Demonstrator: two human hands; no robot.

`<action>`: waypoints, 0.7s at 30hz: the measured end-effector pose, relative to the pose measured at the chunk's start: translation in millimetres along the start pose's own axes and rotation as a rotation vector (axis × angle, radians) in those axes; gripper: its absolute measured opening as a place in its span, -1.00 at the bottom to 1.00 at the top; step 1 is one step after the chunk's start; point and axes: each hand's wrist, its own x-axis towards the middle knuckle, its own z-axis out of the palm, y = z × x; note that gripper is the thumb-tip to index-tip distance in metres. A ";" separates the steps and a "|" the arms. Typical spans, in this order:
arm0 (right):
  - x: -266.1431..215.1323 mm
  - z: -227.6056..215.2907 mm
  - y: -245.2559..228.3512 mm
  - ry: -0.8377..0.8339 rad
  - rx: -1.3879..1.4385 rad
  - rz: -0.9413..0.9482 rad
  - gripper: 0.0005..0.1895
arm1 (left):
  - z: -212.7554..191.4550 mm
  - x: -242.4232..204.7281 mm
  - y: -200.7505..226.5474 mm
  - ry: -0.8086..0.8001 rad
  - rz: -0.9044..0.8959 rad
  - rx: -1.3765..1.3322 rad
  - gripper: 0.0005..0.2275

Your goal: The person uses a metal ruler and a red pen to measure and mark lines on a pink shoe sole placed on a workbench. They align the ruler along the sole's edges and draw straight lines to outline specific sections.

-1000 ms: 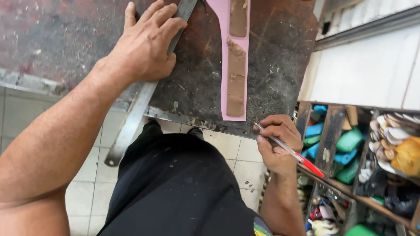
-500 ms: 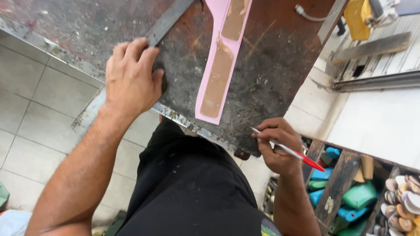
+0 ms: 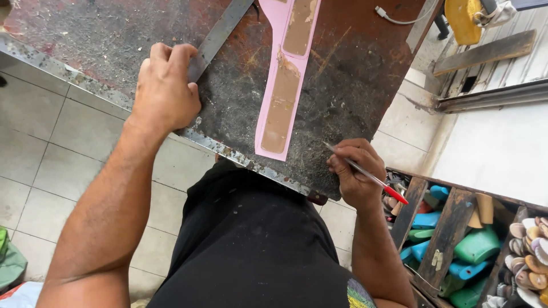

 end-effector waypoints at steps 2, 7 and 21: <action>-5.3 -0.2 2.9 0.016 0.021 0.025 -0.92 | -28.7 4.0 22.2 -0.119 -0.113 -0.060 -0.47; -10.3 3.7 4.3 0.073 0.129 0.008 -0.88 | -49.7 10.0 30.6 -0.267 -0.180 -0.148 -0.57; -20.9 54.8 -79.0 -0.194 -0.390 -0.073 -0.26 | 2.1 -2.1 113.5 -0.302 0.061 -1.071 -0.75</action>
